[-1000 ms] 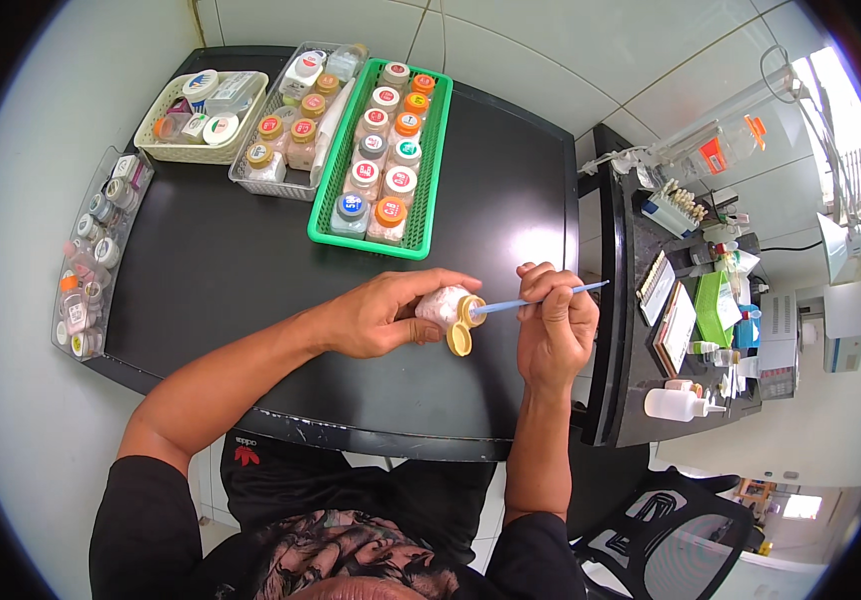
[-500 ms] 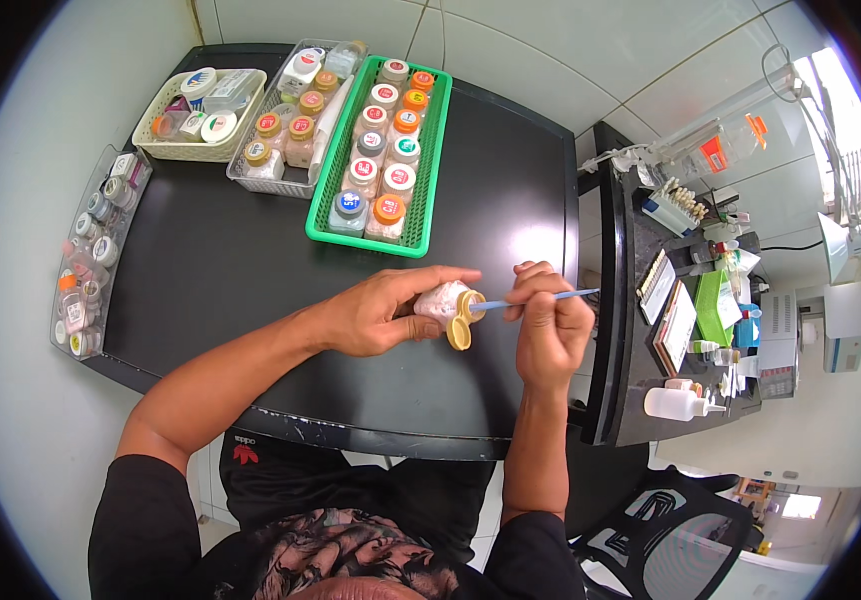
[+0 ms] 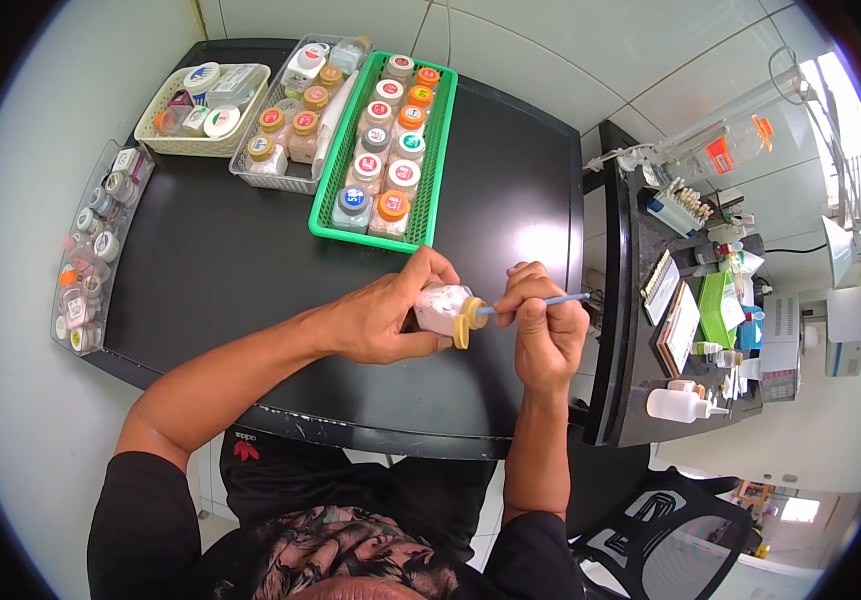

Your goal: The person uses a fine brush to apply colored stains and liquids from several small jars onto dental crown models, alternating between different shades and jars on the workbench.

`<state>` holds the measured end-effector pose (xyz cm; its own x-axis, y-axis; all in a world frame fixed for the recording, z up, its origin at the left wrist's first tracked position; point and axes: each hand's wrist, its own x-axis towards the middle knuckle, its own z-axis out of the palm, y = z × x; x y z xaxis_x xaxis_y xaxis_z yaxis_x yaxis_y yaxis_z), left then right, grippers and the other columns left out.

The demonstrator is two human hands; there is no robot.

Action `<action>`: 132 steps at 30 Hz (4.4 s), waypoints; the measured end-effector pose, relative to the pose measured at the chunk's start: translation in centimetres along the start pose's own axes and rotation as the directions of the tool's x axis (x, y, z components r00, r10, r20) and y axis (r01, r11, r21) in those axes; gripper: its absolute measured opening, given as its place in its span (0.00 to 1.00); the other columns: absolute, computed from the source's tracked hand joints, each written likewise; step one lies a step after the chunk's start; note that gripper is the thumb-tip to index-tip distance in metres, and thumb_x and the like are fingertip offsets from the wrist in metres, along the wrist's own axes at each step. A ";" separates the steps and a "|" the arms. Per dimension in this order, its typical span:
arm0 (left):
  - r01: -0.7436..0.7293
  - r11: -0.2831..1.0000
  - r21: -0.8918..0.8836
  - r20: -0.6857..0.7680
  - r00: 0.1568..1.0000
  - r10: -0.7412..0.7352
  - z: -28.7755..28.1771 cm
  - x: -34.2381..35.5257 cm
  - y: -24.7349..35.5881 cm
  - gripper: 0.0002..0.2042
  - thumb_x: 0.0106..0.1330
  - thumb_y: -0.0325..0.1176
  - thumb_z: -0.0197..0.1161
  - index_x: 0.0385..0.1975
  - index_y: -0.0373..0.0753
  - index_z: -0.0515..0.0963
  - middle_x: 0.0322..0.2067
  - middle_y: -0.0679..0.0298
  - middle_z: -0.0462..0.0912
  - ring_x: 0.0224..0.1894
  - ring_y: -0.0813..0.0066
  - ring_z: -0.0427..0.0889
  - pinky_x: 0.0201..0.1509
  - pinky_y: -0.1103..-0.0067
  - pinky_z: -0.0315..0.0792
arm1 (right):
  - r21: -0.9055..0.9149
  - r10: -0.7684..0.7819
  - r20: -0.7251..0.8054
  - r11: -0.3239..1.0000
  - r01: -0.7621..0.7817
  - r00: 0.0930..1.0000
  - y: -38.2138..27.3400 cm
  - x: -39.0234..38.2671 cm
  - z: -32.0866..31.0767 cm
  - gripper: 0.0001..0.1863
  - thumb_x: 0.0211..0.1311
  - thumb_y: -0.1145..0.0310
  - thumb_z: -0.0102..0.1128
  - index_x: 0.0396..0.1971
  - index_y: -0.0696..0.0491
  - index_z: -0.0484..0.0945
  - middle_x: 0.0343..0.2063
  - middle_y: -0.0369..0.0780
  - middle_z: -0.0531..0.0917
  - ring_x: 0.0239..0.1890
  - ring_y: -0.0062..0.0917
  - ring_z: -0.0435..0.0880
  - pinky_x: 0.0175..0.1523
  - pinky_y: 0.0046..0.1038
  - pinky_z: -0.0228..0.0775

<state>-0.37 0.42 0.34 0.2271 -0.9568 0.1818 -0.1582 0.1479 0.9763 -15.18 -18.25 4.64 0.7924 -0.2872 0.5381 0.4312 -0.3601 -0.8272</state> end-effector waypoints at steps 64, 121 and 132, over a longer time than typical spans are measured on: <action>-0.008 0.955 -0.296 0.079 0.996 0.032 -0.3 0.2 -0.6 0.18 0.75 0.26 0.65 0.59 0.36 0.67 0.47 0.65 0.78 0.45 0.80 0.80 0.50 0.76 0.78 | 0.119 0.020 -0.177 0.993 0.001 0.984 0.5 -0.1 -0.2 0.19 0.83 0.59 0.51 0.35 0.59 0.80 0.25 0.38 0.76 0.32 0.24 0.72 0.66 0.44 0.64; -0.071 0.997 -0.004 -0.023 0.997 0.071 -0.2 0.3 -0.6 0.27 0.66 0.27 0.72 0.63 0.37 0.68 0.51 0.56 0.77 0.52 0.66 0.81 0.56 0.68 0.77 | -0.164 -0.082 -0.096 0.984 0.065 0.992 0.0 0.2 0.8 0.20 0.79 0.58 0.57 0.30 0.59 0.82 0.20 0.36 0.78 0.30 0.24 0.75 0.63 0.45 0.66; -0.114 0.970 0.217 -0.047 0.991 0.127 0.5 0.2 -0.7 0.26 0.59 0.31 0.79 0.52 0.37 0.70 0.49 0.55 0.79 0.53 0.54 0.82 0.57 0.64 0.75 | -0.229 -0.099 -0.044 0.970 0.086 0.994 -1.0 -0.3 1.5 0.19 0.77 0.59 0.59 0.29 0.58 0.83 0.20 0.37 0.79 0.29 0.24 0.76 0.61 0.46 0.68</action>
<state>-0.66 0.00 -0.38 0.2501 -0.9173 0.3098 -0.3876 0.1983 0.9002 -15.21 -16.47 5.10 0.7262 -0.2888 0.6239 0.3879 -0.5770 -0.7187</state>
